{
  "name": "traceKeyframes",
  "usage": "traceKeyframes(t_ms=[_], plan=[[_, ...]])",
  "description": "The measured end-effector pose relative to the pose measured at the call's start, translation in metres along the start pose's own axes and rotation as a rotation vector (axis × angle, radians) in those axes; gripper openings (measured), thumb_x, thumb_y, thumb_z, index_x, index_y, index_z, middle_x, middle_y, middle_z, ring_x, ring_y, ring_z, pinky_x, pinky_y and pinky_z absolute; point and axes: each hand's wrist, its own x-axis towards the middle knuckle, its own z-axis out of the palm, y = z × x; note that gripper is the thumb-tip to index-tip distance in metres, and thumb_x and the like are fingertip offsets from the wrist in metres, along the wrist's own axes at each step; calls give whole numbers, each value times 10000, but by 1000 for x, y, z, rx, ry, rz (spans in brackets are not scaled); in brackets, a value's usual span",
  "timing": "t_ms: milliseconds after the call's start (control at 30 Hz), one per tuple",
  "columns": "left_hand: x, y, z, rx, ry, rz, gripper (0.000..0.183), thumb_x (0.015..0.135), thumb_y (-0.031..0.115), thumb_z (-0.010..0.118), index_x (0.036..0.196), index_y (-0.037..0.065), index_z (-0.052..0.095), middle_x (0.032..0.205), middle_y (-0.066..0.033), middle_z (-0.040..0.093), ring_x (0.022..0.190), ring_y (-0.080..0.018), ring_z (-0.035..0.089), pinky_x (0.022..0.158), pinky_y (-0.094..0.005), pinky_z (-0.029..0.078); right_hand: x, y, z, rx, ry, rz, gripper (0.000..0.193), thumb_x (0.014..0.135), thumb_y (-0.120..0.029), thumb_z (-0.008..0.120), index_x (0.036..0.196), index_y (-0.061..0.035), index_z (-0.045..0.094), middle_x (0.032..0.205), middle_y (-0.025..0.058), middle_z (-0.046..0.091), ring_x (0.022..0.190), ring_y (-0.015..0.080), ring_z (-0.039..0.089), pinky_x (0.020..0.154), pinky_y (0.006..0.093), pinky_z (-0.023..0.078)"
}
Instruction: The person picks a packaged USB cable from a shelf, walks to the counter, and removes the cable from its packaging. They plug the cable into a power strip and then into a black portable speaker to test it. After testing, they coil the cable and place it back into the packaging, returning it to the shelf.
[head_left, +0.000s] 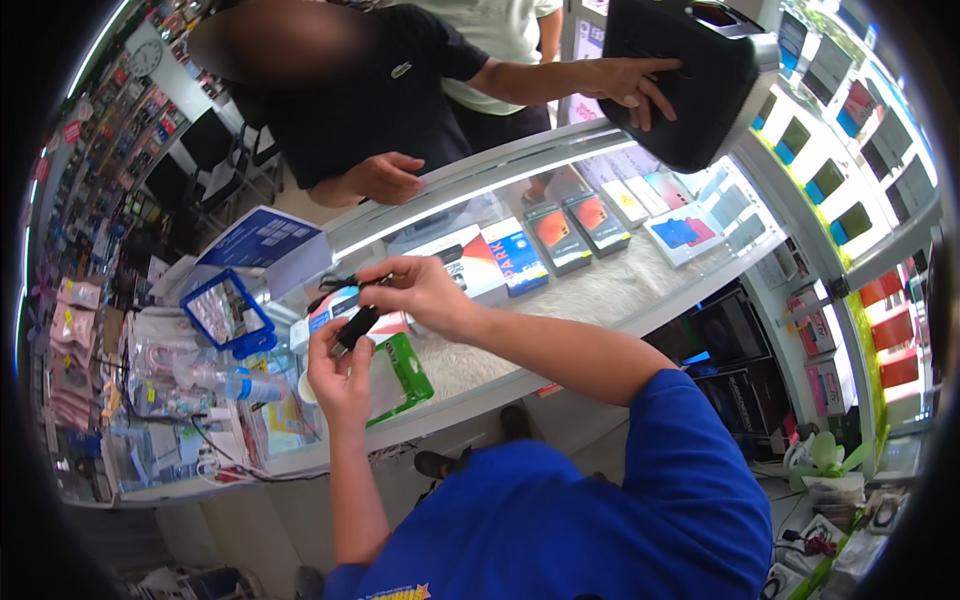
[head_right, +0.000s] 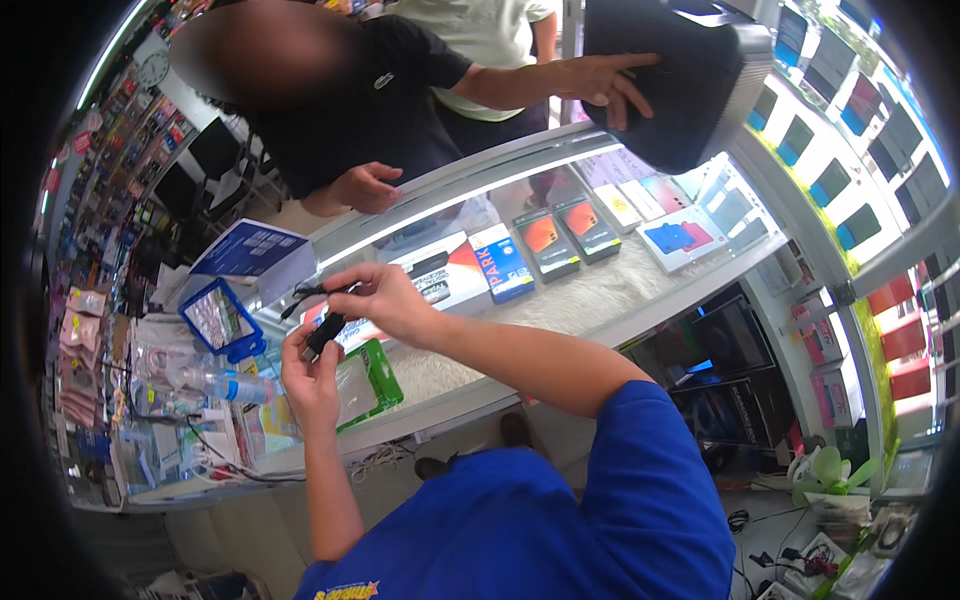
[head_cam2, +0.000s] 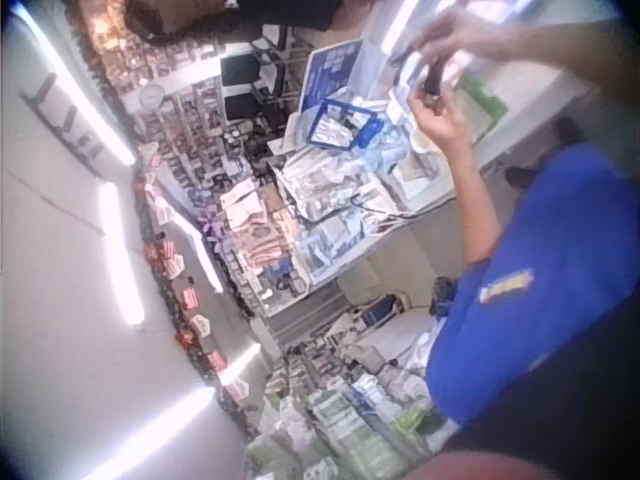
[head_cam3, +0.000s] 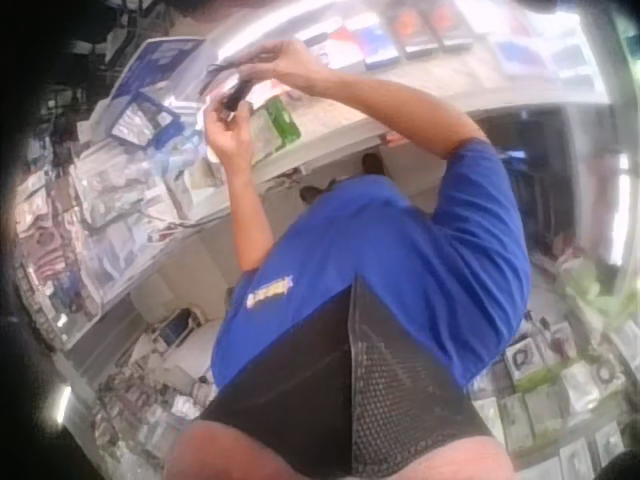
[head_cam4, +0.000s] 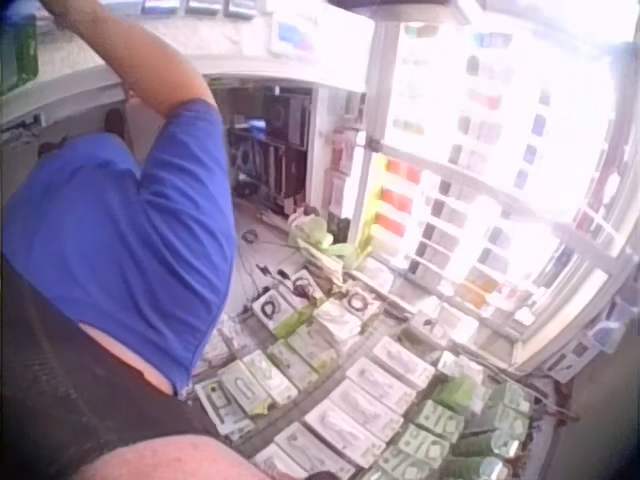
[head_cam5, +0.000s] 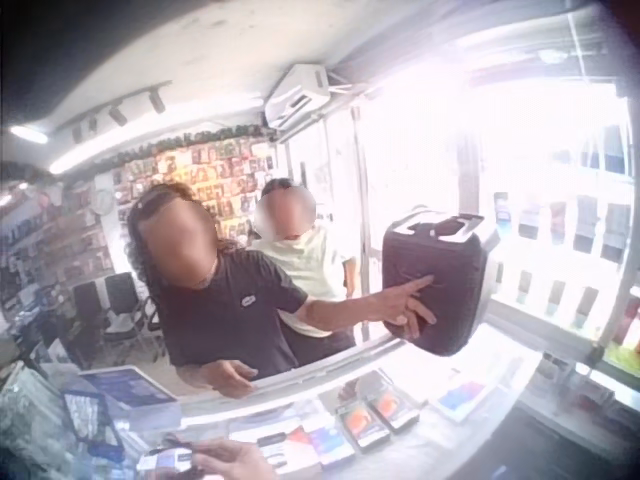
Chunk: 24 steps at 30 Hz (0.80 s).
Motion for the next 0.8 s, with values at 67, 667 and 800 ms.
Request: traceKeyframes(t_ms=[67,667,800], plan=[[3,5,-4,100,-7,78,345,968,46,726,1274,-14,579,1147,-111,671,1004,-160,690,889,-296,582,4,-3,-2,72,55,9,236,931,-75,796,1117,35,701,1027,108,768,943,164,750,824,285,606],[15,4,14,-489,212,2,142,1098,180,603,1124,42,623,1055,-42,669,975,-110,634,923,-274,501,-3,6,8,129,9,97,189,1026,-27,652,1213,-29,677,1140,145,756,1107,236,737,984,398,615],[27,2,29,-442,164,109,163,1136,178,518,1202,33,552,1026,-44,601,978,-136,595,953,-315,492,-4,9,7,182,59,86,199,982,-50,726,1168,9,685,1123,107,751,1032,172,738,897,304,612]])
